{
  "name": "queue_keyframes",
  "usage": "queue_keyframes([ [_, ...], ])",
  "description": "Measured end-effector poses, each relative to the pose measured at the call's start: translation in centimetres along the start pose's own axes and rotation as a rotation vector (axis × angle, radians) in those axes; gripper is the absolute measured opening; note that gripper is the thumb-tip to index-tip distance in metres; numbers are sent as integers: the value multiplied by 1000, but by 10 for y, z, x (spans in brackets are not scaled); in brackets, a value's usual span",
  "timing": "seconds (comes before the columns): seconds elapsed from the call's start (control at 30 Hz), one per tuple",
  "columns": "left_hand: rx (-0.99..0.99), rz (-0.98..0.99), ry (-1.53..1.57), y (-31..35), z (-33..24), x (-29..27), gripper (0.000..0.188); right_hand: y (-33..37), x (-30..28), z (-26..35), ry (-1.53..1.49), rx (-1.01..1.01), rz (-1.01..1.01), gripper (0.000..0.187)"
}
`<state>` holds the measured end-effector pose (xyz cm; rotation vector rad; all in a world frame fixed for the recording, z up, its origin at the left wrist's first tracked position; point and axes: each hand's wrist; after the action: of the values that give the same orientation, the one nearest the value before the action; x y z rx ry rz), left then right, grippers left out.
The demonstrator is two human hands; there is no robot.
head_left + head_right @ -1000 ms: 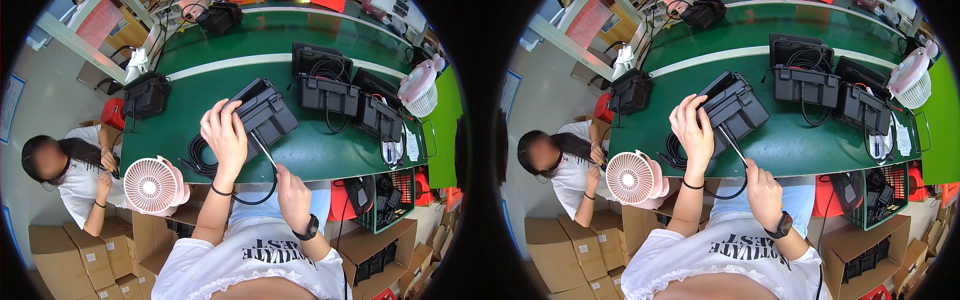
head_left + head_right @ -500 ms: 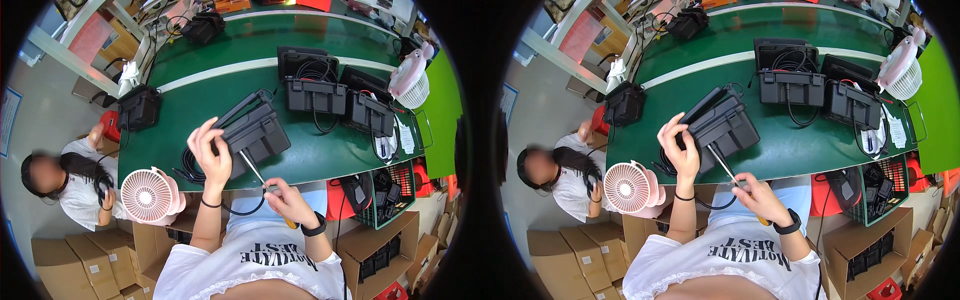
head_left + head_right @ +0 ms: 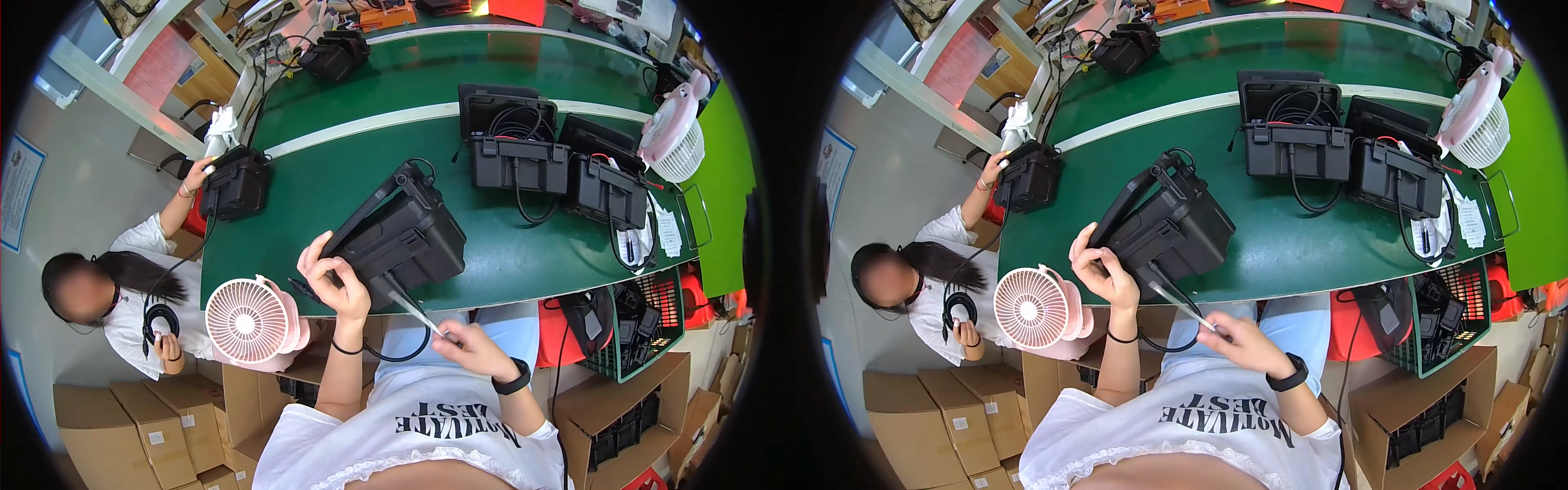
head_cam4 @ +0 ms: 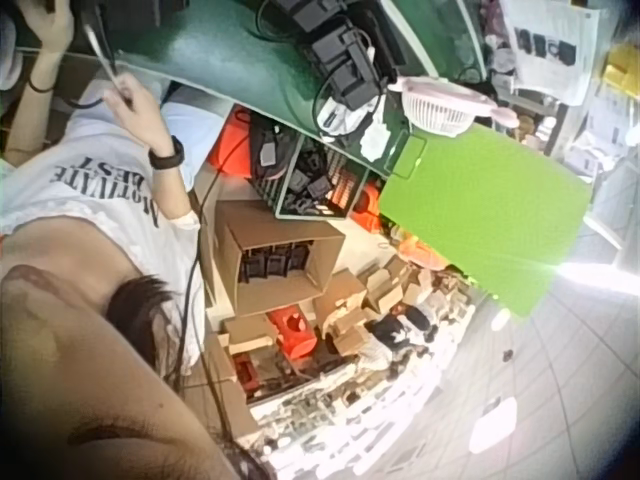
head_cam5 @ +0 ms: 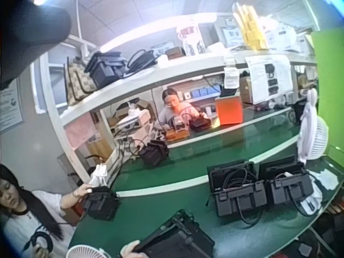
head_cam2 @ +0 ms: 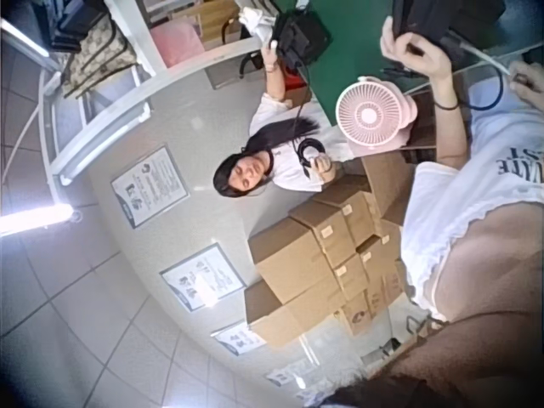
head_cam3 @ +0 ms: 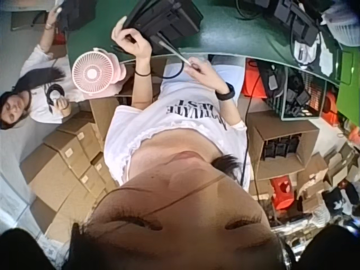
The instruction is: Assembling components into a solar equipment casing using a screwdriver on a production line.
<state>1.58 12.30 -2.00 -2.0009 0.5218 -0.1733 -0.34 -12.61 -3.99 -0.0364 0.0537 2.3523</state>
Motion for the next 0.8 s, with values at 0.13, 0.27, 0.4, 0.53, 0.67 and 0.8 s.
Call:
queue_keyframes([
  [0.13,95,10,-44,1,-5,-1,25,-2,-10,-6,-286,-54,-381,13],
  [0.27,420,20,-195,15,-11,-7,49,-15,-30,-10,-328,-76,-716,15],
  [0.4,688,7,-430,15,0,13,27,-41,-46,-17,-238,-197,-865,15],
  [0.53,571,-8,-643,-15,36,44,16,-49,-54,-6,-364,-83,-733,16],
  [0.67,373,-77,-956,-56,81,70,10,-44,-59,-9,-392,-79,-703,14],
  [0.8,128,-138,-1147,-88,124,67,12,-40,-71,-23,-603,-92,-726,14],
])
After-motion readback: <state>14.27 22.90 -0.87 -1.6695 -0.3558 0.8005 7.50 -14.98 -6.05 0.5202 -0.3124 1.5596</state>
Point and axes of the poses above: each hand's wrist, its own y-axis away from the middle knuckle, its own x-axis out of the palm, z = x × y, and after that the axes turned 6 degrees about -z, right-handed
